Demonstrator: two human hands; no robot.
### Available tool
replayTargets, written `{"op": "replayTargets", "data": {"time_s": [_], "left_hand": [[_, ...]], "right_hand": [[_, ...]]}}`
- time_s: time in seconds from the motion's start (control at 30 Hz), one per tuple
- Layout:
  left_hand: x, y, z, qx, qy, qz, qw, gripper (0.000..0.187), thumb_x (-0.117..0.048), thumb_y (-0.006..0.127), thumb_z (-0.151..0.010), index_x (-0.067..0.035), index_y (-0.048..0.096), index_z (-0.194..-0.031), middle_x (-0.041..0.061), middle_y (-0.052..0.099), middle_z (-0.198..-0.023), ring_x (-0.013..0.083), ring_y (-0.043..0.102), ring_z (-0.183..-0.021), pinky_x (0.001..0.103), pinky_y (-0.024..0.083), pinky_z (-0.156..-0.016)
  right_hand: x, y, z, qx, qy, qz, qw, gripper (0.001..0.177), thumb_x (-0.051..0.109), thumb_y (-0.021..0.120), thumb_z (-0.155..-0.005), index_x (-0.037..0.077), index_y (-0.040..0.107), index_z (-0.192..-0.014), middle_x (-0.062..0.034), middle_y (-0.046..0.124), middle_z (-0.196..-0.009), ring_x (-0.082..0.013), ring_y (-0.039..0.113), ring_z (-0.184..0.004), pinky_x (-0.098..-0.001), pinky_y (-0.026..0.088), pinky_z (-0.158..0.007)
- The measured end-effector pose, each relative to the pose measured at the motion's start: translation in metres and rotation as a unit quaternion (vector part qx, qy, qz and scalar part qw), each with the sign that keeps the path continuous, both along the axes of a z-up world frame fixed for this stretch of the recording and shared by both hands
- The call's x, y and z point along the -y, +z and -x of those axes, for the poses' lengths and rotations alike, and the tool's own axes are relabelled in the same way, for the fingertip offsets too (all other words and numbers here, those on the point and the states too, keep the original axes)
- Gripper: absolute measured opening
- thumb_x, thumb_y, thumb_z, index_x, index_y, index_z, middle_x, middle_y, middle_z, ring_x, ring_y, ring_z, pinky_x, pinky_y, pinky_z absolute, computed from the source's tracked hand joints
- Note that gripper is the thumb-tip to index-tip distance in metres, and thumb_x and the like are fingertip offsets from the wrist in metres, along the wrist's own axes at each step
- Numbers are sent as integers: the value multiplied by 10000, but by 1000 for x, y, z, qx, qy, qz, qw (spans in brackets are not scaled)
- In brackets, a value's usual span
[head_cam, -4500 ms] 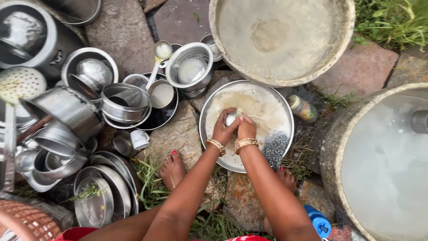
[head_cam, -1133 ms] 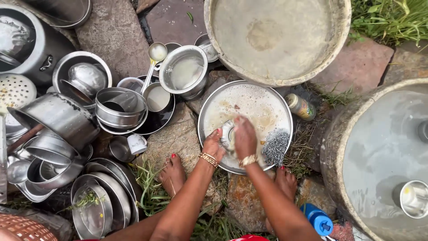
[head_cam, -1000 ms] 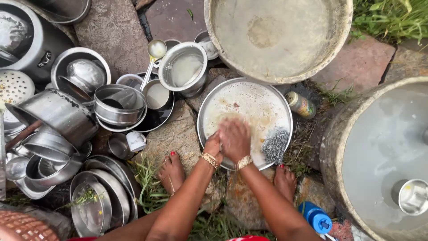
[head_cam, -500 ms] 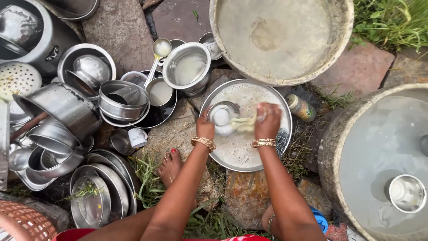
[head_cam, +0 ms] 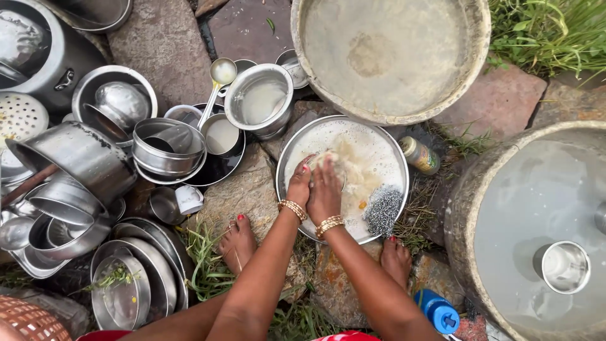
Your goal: Washing a large variety of metal plates, cups, and kitchenware outdoors using basins and a scrub.
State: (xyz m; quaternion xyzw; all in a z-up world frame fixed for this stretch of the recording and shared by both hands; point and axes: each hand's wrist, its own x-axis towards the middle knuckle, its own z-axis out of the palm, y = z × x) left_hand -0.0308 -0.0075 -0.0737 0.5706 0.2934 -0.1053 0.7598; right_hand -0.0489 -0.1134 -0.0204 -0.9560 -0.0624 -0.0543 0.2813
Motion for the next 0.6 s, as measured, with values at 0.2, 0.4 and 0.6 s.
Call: {"op": "replayTargets", "data": {"time_s": [0.2,0.4,0.6], "left_hand": [[-1,-27,0,-9,32,25,999,358,-257,555,-1039,-63,683,-1312,121,727,-1200,190,663,-1036,341,545,-912],[-7,-21,-2,17,-113,-54,992,399,-127,553,-1016,-90,600,-1410,84,709,-1202,141,663,-986,304,567,-857],[-1,6,-2,-58,-124,-139,981,326,-142,554,-1043,-112,596,-1365,154,734,-1020,160,655,-802,331,570,-739]], "right_hand": [[61,18,3,-52,255,78,962,481,-53,539,-868,118,674,-1298,-57,629,-1433,-245,519,-1368,-447,477,-1115],[27,-25,-30,-45,116,143,982,303,-31,670,-849,97,762,-1108,-104,697,-1284,-246,597,-1217,-348,567,-1005],[38,12,-13,-71,218,43,972,358,-65,588,-817,71,715,-1123,-63,680,-1286,-241,578,-1279,-406,483,-1145]]}}
